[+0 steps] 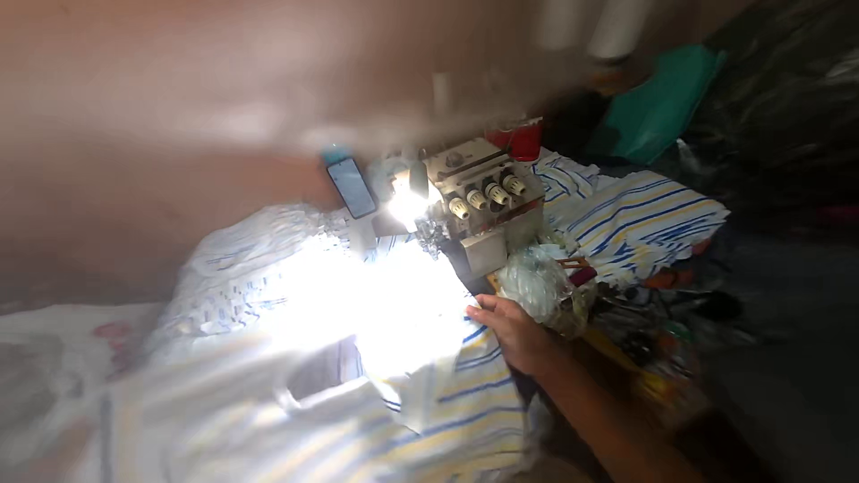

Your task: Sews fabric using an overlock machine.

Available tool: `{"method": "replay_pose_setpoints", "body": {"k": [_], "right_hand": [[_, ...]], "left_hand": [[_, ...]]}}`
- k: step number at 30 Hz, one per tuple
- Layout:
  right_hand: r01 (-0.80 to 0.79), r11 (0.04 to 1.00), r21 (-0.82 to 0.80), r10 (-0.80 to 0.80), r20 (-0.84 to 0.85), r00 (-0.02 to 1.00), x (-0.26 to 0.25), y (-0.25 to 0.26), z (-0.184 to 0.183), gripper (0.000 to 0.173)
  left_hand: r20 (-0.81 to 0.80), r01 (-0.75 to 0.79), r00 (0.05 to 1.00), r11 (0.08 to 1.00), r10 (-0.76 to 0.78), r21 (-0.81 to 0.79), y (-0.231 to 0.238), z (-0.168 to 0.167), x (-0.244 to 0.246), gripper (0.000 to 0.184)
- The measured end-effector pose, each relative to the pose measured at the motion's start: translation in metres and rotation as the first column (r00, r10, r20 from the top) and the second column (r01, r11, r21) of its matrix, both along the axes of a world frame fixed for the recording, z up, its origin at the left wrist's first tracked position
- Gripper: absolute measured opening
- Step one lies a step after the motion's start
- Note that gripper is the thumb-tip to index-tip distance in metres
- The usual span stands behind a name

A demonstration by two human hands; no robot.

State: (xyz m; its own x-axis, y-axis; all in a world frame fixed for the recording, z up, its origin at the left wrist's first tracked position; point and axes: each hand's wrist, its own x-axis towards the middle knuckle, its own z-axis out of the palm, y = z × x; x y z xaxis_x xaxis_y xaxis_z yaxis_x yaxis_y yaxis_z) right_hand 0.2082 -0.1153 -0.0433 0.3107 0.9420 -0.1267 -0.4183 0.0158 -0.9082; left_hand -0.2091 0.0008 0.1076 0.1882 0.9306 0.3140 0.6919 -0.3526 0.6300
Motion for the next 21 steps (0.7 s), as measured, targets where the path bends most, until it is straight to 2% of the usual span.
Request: {"method": "replay_pose_setpoints", "body": {"k": [1,2,3,4,5,6,8,10,12,15,18,21], "right_hand": [[0.024,0.999,0.027,-0.021,-0.116,0.993,-0.013,0.005,-0.003,0.015],[0.050,0.998,0.040,-0.042,-0.193,0.980,-0.025,0.011,-0.007,0.015],[0.071,0.997,0.040,-0.060,-0.229,0.972,-0.036,0.015,-0.009,0.015],[0.085,0.995,0.043,-0.072,-0.250,0.965,-0.043,0.017,-0.011,0.014],[0.092,0.995,0.038,-0.080,-0.253,0.964,-0.048,0.018,-0.014,0.014],[0.097,0.995,0.015,-0.091,-0.229,0.969,-0.052,0.016,-0.017,0.013],[0.104,0.993,-0.059,-0.112,-0.142,0.983,-0.052,0.010,-0.019,0.013],[0.108,0.986,-0.126,-0.116,-0.058,0.991,-0.048,0.000,-0.018,0.012],[0.145,0.977,-0.160,-0.143,0.019,0.989,-0.043,-0.007,-0.017,0.011],[0.186,0.965,-0.184,-0.187,0.012,0.982,-0.039,-0.011,-0.015,0.010],[0.173,0.973,-0.155,-0.177,-0.011,0.984,-0.037,-0.015,-0.016,0.012],[0.210,0.971,-0.114,-0.212,-0.002,0.977,-0.037,-0.019,-0.019,0.013]], "left_hand": [[-0.127,-0.127,0.983,0.991,0.130,0.033,0.027,0.023,0.024,0.037],[-0.182,-0.167,0.966,0.980,0.184,0.104,0.050,0.027,0.045,0.044],[-0.194,-0.106,0.968,0.959,0.160,0.264,0.065,0.016,0.065,0.051],[-0.183,0.038,0.982,0.907,0.043,0.420,0.070,-0.003,0.087,0.055],[-0.183,0.211,0.974,0.844,-0.136,0.492,0.060,-0.023,0.116,0.054],[-0.192,0.384,0.923,0.787,-0.332,0.483,0.041,-0.045,0.147,0.046],[-0.197,0.679,0.733,0.688,-0.651,0.255,0.009,-0.094,0.192,0.039],[-0.164,0.775,0.620,0.632,-0.767,-0.022,0.006,-0.133,0.210,0.035],[-0.063,0.738,0.637,0.632,-0.768,-0.239,0.018,-0.147,0.208,0.024],[0.090,0.614,0.740,0.616,-0.666,-0.493,0.022,-0.127,0.198,0.018],[0.203,0.620,0.772,0.642,-0.603,-0.451,0.025,-0.113,0.190,0.013],[0.217,0.568,0.821,0.715,-0.529,-0.407,0.016,-0.089,0.195,0.017]]}}
